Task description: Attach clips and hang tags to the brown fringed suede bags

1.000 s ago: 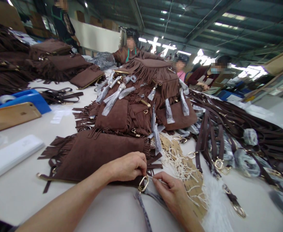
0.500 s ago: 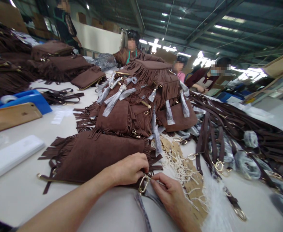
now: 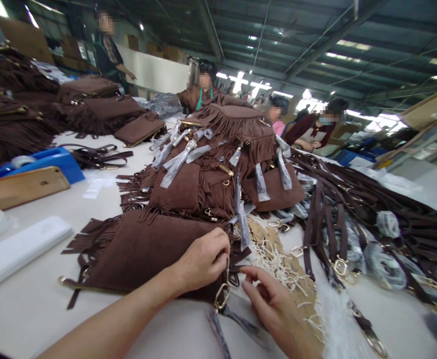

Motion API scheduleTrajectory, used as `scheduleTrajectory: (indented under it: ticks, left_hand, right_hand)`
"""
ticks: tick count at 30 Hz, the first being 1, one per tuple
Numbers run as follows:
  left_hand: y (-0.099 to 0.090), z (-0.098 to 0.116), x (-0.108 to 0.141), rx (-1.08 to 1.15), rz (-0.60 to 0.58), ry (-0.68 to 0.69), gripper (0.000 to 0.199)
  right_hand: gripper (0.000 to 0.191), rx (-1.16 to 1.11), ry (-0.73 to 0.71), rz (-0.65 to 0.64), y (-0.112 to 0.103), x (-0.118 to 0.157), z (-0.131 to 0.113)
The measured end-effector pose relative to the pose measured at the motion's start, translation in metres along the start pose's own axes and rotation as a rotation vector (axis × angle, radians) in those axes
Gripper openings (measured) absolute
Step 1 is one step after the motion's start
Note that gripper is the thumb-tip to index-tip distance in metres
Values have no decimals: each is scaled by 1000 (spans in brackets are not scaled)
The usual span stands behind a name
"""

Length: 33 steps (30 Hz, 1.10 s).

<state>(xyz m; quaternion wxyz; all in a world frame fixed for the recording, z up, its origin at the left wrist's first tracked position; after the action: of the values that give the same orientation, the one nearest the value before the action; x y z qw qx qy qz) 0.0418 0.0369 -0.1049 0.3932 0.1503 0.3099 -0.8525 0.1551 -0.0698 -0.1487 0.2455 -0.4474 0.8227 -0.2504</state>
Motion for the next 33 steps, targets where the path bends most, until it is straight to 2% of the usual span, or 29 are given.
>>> scheduleTrajectory:
  ticks: [2,5,8,11,16,24,26,29,33]
  left_hand:
    - [-8,3,-3,93,80,7,19]
    - [-13,6,-5,163,138,-4,16]
    - [-18,4,-6,178,179,-34,14]
    - [-20,-2,-6,170,194,-105,13]
    - [-5,-24,0,169,64,-333,8]
    - [8,-29,6,200,-32,-434,9]
    - [12,-32,11,217,-86,-486,10]
    - [18,-34,16,266,-173,-539,9]
    - [19,-36,16,390,-216,-604,8]
  right_hand:
    - [37,-45,64,-39,2,-5,-3]
    - [33,-89,94,-128,16,-14,-16]
    - [22,-67,35,-157,29,-24,-29]
    - [22,-40,-47,-104,32,-31,-34]
    - [25,-87,-55,-30,29,-34,-25]
    - [25,-75,-128,19,22,-30,-29]
    - [24,-52,-154,32,20,-29,-31]
    - [23,-12,-171,62,18,-29,-33]
    - [21,-6,-175,50,20,-27,-36]
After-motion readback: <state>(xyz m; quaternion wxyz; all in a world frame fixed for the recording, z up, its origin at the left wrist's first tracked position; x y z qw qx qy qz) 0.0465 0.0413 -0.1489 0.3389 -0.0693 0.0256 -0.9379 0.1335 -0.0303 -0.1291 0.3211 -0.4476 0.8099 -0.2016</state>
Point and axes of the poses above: each hand's wrist, its own x-axis away from the middle knuckle, its own y-axis out of the palm, z = x × y, the point moved 9 cm from there along -x, towards the middle knuckle, and after that the axes turned 12 degrees about z, right-handed, at the moved point
